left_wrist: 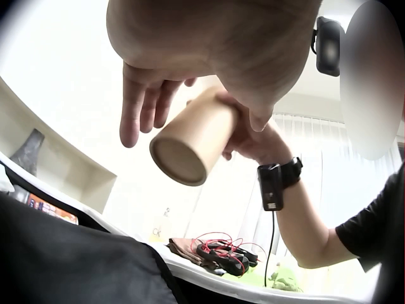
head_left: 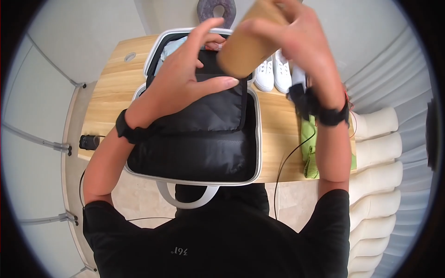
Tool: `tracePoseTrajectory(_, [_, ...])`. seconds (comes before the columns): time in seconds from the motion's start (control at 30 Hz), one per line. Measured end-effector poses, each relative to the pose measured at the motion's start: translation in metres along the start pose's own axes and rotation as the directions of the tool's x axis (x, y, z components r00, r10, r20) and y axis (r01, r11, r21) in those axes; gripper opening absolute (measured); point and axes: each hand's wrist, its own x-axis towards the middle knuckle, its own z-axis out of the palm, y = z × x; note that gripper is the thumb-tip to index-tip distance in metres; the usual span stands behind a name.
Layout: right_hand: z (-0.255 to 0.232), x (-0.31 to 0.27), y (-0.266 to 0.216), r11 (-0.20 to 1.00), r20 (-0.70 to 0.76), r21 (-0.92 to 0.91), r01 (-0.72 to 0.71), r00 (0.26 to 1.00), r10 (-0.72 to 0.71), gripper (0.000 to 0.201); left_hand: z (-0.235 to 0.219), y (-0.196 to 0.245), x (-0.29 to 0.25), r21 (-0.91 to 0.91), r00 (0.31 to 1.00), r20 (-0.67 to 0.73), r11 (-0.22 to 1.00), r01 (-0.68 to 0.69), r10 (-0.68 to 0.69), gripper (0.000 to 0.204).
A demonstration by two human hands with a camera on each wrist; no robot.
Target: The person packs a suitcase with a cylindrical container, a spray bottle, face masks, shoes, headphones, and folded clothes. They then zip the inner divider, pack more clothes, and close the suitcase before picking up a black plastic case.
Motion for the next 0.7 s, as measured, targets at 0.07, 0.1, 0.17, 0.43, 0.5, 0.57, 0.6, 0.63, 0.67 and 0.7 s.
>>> tracePoseTrajectory(0.07, [-0.005, 0.038, 0.066, 0.988, -0.031, -0.05, -0.147, 0.989, 0.146, 0.055, -0.015, -0.002, -0.002, 0.0, 0.999, -0.019, 1.0, -0.03, 0.03, 0.091])
tracePoseTrajectory(0.1, [-0.008, 0.053, 0.093, 0.961, -0.018, -0.075, -0.267, 0.964, 0.267, 0.068, -0.024, 0.002, -0.002, 0.032, 0.997, -0.048, 0.998, -0.055, 0.057, 0.09])
tracePoseTrajectory(0.17, [-0.011, 0.081, 0.147, 0.864, -0.006, -0.195, -0.463, 0.882, 0.471, 0.069, -0.036, 0.013, -0.002, 0.053, 0.991, -0.101, 0.995, -0.086, 0.091, 0.09])
tracePoseTrajectory(0.43, [0.05, 0.091, 0.301, 0.659, -0.16, -0.593, -0.464, 0.869, 0.468, 0.069, -0.089, 0.053, -0.004, 0.349, 0.854, -0.108, 0.824, -0.447, 0.509, 0.089])
tracePoseTrajectory(0.5, [0.065, 0.086, 0.317, 0.648, -0.047, -0.6, -0.469, 0.829, 0.557, 0.07, -0.099, 0.042, -0.01, 0.375, 0.89, -0.15, 0.857, -0.353, 0.431, 0.087])
tracePoseTrajectory(0.57, [0.075, 0.084, 0.32, 0.596, 0.041, -0.544, -0.591, 0.69, 0.722, 0.074, -0.099, 0.026, -0.014, 0.361, 0.927, -0.252, 0.916, -0.176, 0.277, 0.078])
tracePoseTrajectory(0.6, [0.077, 0.085, 0.322, 0.599, 0.048, -0.543, -0.588, 0.691, 0.722, 0.074, -0.103, 0.012, -0.017, 0.315, 0.943, -0.256, 0.94, -0.128, 0.214, 0.068])
tracePoseTrajectory(0.63, [0.076, 0.087, 0.329, 0.6, 0.051, -0.595, -0.535, 0.72, 0.692, 0.075, -0.11, -0.004, -0.02, 0.265, 0.955, -0.257, 0.961, -0.077, 0.148, 0.058])
tracePoseTrajectory(0.67, [0.074, 0.089, 0.335, 0.596, 0.057, -0.646, -0.478, 0.748, 0.661, 0.077, -0.114, -0.02, -0.022, 0.196, 0.964, -0.261, 0.981, -0.002, 0.054, 0.046])
tracePoseTrajectory(0.7, [0.071, 0.095, 0.342, 0.601, 0.134, -0.709, -0.368, 0.767, 0.628, 0.069, -0.118, -0.036, -0.025, 0.125, 0.966, -0.257, 0.989, 0.075, -0.041, 0.036])
